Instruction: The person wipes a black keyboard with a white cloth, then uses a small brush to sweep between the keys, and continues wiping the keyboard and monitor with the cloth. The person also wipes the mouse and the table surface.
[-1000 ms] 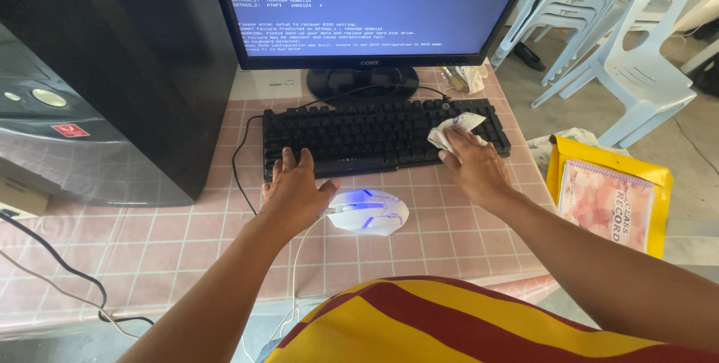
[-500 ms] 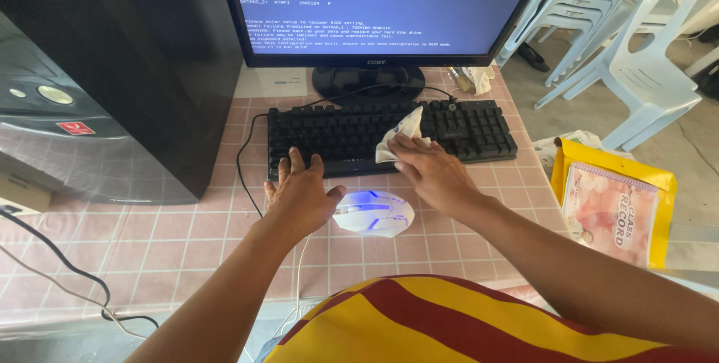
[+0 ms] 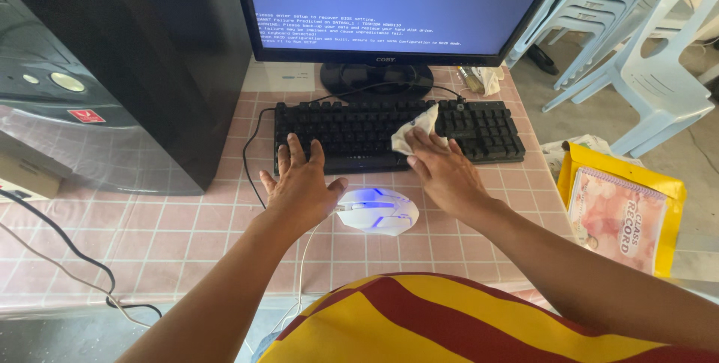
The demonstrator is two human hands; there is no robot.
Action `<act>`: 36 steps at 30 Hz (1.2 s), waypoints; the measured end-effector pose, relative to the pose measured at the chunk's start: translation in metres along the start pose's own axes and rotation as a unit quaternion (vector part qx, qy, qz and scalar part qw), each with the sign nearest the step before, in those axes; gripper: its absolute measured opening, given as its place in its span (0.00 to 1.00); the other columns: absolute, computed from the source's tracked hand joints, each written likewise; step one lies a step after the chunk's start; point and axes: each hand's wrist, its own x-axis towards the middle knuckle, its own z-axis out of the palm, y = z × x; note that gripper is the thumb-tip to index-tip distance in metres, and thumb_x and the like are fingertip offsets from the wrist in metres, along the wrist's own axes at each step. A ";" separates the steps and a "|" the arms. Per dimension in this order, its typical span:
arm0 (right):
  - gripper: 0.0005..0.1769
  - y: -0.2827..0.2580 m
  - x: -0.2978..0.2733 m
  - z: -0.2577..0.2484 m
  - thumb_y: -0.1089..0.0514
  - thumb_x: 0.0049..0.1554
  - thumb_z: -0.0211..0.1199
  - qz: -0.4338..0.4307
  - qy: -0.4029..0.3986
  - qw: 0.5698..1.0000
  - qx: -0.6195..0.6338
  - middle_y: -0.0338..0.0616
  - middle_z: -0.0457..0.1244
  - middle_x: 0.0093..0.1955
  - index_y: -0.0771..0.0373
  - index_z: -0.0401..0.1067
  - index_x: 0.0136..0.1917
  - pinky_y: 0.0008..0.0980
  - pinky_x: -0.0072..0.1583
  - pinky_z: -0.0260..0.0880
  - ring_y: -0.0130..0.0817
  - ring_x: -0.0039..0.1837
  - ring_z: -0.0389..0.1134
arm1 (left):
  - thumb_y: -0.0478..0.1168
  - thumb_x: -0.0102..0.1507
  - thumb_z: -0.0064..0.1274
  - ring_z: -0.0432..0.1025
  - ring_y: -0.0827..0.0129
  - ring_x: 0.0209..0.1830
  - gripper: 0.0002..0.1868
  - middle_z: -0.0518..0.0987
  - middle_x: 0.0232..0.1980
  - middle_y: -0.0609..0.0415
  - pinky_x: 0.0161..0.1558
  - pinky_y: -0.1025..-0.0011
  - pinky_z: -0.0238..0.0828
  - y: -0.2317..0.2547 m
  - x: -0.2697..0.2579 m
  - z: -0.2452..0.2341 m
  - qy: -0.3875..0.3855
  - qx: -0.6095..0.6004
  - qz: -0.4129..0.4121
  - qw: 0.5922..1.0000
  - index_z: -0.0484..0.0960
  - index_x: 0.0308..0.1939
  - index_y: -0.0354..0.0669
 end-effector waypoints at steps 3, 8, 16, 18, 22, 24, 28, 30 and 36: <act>0.29 0.002 -0.002 0.003 0.45 0.67 0.43 -0.124 -0.006 0.992 -0.004 0.42 0.47 0.83 0.53 0.57 0.78 0.55 0.78 0.39 0.45 0.82 0.45 | 0.60 0.64 0.51 0.31 0.44 0.83 0.49 0.33 0.83 0.37 0.72 0.29 0.33 -0.001 0.000 -0.001 0.001 -0.003 0.003 1.000 0.46 0.79 0.44; 0.26 0.018 -0.014 -0.002 0.46 0.67 0.40 -0.073 0.004 0.997 -0.012 0.37 0.48 0.83 0.51 0.60 0.76 0.58 0.79 0.38 0.41 0.82 0.46 | 0.61 0.64 0.50 0.31 0.45 0.83 0.51 0.32 0.83 0.38 0.73 0.32 0.33 -0.008 0.000 -0.003 -0.003 0.004 -0.028 1.000 0.41 0.80 0.43; 0.28 -0.003 -0.010 0.007 0.45 0.67 0.41 -0.080 0.007 0.997 -0.006 0.41 0.49 0.82 0.52 0.57 0.78 0.61 0.77 0.37 0.44 0.81 0.47 | 0.59 0.65 0.51 0.33 0.44 0.83 0.52 0.34 0.83 0.35 0.74 0.36 0.34 -0.024 -0.007 -0.001 0.006 -0.015 -0.055 0.998 0.38 0.79 0.36; 0.30 -0.007 -0.008 0.006 0.44 0.66 0.42 -0.122 -0.015 0.992 0.002 0.41 0.50 0.81 0.53 0.56 0.78 0.59 0.78 0.39 0.44 0.80 0.48 | 0.58 0.65 0.52 0.36 0.44 0.83 0.53 0.35 0.83 0.35 0.75 0.36 0.36 -0.025 -0.007 0.002 0.002 -0.017 -0.058 0.998 0.39 0.79 0.35; 0.28 0.013 -0.019 -0.012 0.48 0.68 0.41 -0.088 0.011 0.996 -0.017 0.40 0.49 0.82 0.51 0.55 0.79 0.63 0.77 0.35 0.43 0.81 0.48 | 0.57 0.64 0.54 0.39 0.44 0.83 0.53 0.40 0.83 0.36 0.74 0.37 0.41 -0.029 -0.008 0.006 0.001 -0.056 -0.061 0.997 0.38 0.79 0.35; 0.28 0.020 -0.024 -0.015 0.48 0.67 0.43 -0.010 0.036 0.999 -0.035 0.42 0.50 0.80 0.54 0.56 0.78 0.62 0.77 0.38 0.42 0.82 0.49 | 0.57 0.64 0.54 0.42 0.45 0.82 0.54 0.41 0.82 0.37 0.74 0.38 0.43 -0.032 -0.008 0.008 0.009 -0.074 -0.063 0.995 0.37 0.79 0.35; 0.27 -0.005 -0.013 0.010 0.49 0.68 0.42 -0.074 0.053 0.996 -0.020 0.41 0.50 0.82 0.54 0.56 0.78 0.63 0.79 0.36 0.39 0.82 0.49 | 0.55 0.63 0.55 0.46 0.47 0.81 0.55 0.47 0.82 0.38 0.74 0.39 0.46 -0.037 -0.013 0.012 0.012 -0.098 -0.077 0.992 0.37 0.79 0.33; 0.28 -0.030 0.002 0.025 0.47 0.67 0.43 -0.119 0.007 0.993 0.010 0.41 0.49 0.82 0.53 0.56 0.78 0.60 0.79 0.36 0.39 0.82 0.47 | 0.54 0.63 0.56 0.48 0.48 0.81 0.54 0.50 0.81 0.39 0.73 0.38 0.47 -0.039 -0.016 0.014 0.016 -0.099 -0.078 0.992 0.38 0.79 0.33; 0.29 -0.030 0.017 0.000 0.43 0.67 0.42 -0.221 -0.075 0.972 0.000 0.37 0.45 0.83 0.49 0.53 0.79 0.59 0.77 0.31 0.38 0.82 0.44 | 0.54 0.63 0.57 0.53 0.45 0.78 0.55 0.52 0.80 0.36 0.71 0.42 0.51 -0.043 -0.017 0.016 0.030 -0.086 -0.057 0.994 0.38 0.77 0.30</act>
